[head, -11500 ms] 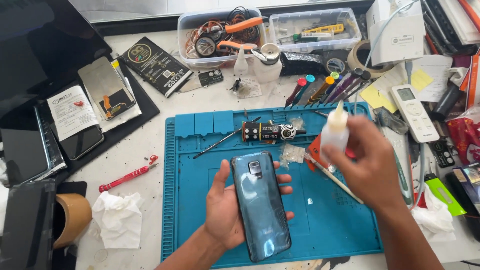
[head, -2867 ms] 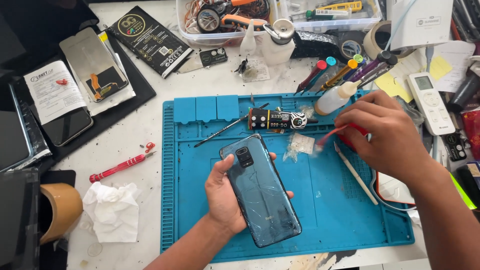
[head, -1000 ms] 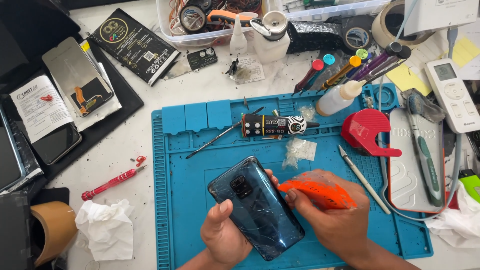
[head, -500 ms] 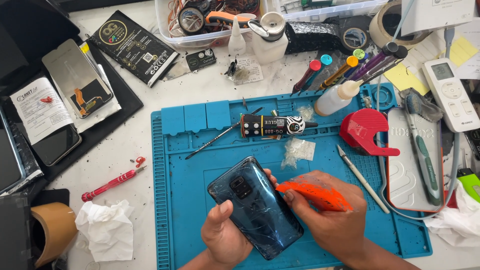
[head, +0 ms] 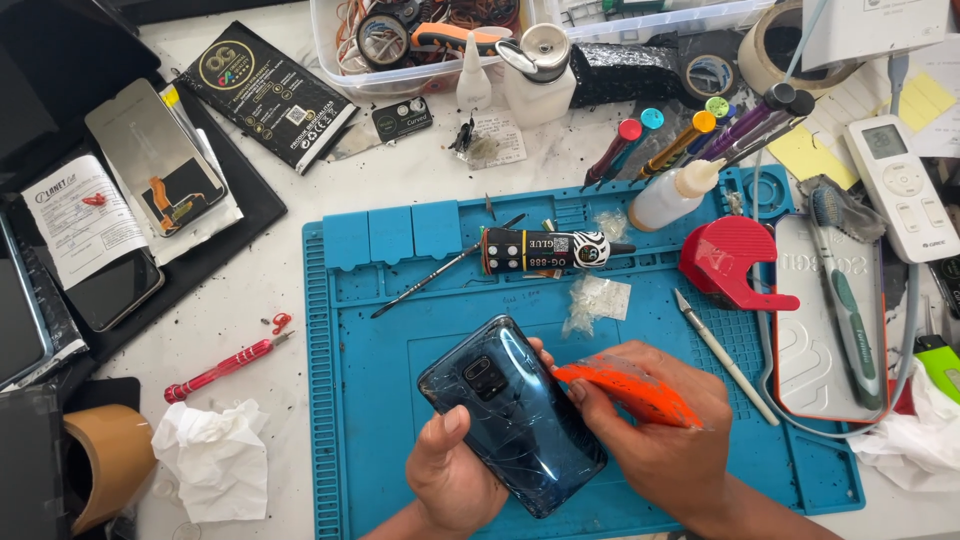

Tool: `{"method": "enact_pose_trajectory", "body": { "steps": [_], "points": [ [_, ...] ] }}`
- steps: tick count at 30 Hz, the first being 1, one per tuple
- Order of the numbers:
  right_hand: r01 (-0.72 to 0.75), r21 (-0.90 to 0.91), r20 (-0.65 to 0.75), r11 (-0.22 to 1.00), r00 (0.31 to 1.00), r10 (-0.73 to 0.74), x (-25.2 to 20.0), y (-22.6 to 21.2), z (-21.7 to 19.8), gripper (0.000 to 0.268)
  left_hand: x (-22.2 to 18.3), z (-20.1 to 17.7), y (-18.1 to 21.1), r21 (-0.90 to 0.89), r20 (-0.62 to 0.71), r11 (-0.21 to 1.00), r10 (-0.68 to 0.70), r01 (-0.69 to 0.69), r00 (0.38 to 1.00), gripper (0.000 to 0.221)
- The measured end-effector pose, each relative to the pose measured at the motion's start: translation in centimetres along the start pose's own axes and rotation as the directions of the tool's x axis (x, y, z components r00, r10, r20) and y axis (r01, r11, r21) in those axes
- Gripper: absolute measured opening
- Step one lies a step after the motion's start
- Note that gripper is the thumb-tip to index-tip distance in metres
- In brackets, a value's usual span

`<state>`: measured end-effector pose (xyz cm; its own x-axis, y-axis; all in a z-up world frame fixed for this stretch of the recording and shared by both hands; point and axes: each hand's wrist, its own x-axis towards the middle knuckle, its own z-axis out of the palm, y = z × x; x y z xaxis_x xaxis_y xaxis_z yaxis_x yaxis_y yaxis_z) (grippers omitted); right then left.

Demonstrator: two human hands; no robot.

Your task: Applying liquid adhesive remover and using a plastic pry tool to separate the back cover of a mobile phone

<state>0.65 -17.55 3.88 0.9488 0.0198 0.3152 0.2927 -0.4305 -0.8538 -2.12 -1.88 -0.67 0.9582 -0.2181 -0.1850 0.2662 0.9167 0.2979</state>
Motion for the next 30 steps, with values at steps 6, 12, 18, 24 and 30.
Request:
{"method": "enact_pose_trajectory", "body": {
  "steps": [6, 12, 18, 24, 30],
  "points": [
    [-0.024, -0.015, 0.013, 1.0, 1.0, 0.025, -0.3, 0.2, -0.2, 0.012, 0.1, 0.0, 0.0, -0.003, -0.01, 1.0, 0.017, -0.017, 1.0, 0.079],
    [-0.028, -0.027, 0.009, 0.999, 1.0, 0.028, -0.1, 0.0, 0.0, 0.011, 0.1, 0.1, 0.0, -0.012, -0.016, 1.0, 0.012, -0.012, 1.0, 0.078],
    [0.036, -0.034, -0.01, 0.999, 0.999, -0.036, 0.0, -0.3, 0.2, 0.008, 0.2, 0.5, -0.1, 0.032, -0.009, 0.999, 0.035, -0.035, 0.999, 0.077],
    [0.07, -0.082, -0.013, 0.994, 0.997, -0.071, -0.4, -0.3, 0.2, 0.015, -0.1, 0.3, -0.3, 0.033, 0.028, 0.999, 0.004, -0.004, 1.0, 0.077],
    [-0.005, 0.166, 0.004, 0.986, 1.0, 0.004, -0.5, 0.1, -0.7, 0.01, 0.0, 0.2, 0.1, -0.085, -0.005, 0.985, -0.149, 0.148, 0.989, 0.082]
  ]
}}
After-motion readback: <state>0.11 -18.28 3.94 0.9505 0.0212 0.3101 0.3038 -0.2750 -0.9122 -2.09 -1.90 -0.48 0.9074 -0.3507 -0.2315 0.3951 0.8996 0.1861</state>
